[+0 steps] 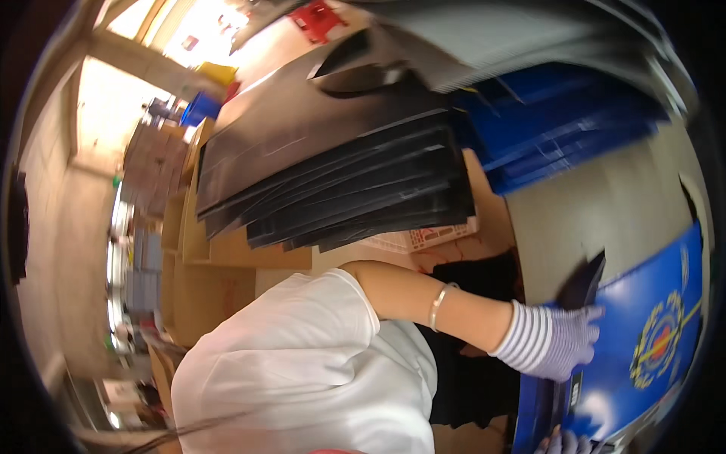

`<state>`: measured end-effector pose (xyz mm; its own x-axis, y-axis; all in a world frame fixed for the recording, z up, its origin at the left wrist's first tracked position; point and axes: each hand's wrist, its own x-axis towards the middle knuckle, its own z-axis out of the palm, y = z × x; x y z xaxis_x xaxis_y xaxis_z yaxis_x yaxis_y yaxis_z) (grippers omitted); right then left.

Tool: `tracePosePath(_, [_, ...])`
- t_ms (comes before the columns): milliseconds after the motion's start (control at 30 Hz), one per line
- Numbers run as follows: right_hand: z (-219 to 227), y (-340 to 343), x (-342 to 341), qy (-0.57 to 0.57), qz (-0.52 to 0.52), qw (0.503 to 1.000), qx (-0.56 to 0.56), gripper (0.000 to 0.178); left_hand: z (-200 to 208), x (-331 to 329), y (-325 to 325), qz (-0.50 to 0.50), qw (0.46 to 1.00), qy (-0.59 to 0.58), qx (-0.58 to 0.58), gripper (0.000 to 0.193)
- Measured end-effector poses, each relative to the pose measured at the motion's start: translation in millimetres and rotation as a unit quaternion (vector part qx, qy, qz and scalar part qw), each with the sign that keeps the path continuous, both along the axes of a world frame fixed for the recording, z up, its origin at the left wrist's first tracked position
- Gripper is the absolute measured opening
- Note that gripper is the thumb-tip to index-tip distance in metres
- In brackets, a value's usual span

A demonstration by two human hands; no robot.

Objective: The person uses a hot glue gun to attach black plastic corner pieces to the edges of blue cardboard boxes. They apply glue to the box edge and press the plastic piece into place, repeating this process for multiple corners on several boxes.

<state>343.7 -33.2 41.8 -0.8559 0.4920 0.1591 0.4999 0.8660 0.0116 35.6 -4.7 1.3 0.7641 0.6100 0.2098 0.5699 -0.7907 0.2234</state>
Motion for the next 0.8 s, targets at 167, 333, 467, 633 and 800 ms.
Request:
tracePosePath(167, [10, 2, -1, -0.045, 0.05, 0.996, 0.051, 0.026, 7, 5, -16, 0.039, 0.994, 0.096, 0.027, 0.018])
tracePosePath(333, [9, 1, -9, -0.024, 0.055, 0.996, 0.066, 0.025, 10, -5, -15, 0.01, 0.997, 0.07, 0.007, 0.017])
tracePosePath(467, [-4, -9, -16, 0.07, 0.006, 0.997, 0.042, 0.026, 21, -16, -8, -0.007, 0.998, 0.042, 0.036, 0.015])
tracePosePath(633, [16, -19, -58, 0.068, -0.141, 0.986, -0.054, 0.028, 26, -40, -13, 0.028, 0.992, -0.122, -0.022, 0.013])
tracePosePath(800, [9, -25, -50, 0.077, -0.233, 0.969, -0.041, 0.017, 33, -29, 6, 0.02, 0.996, -0.069, -0.054, 0.017])
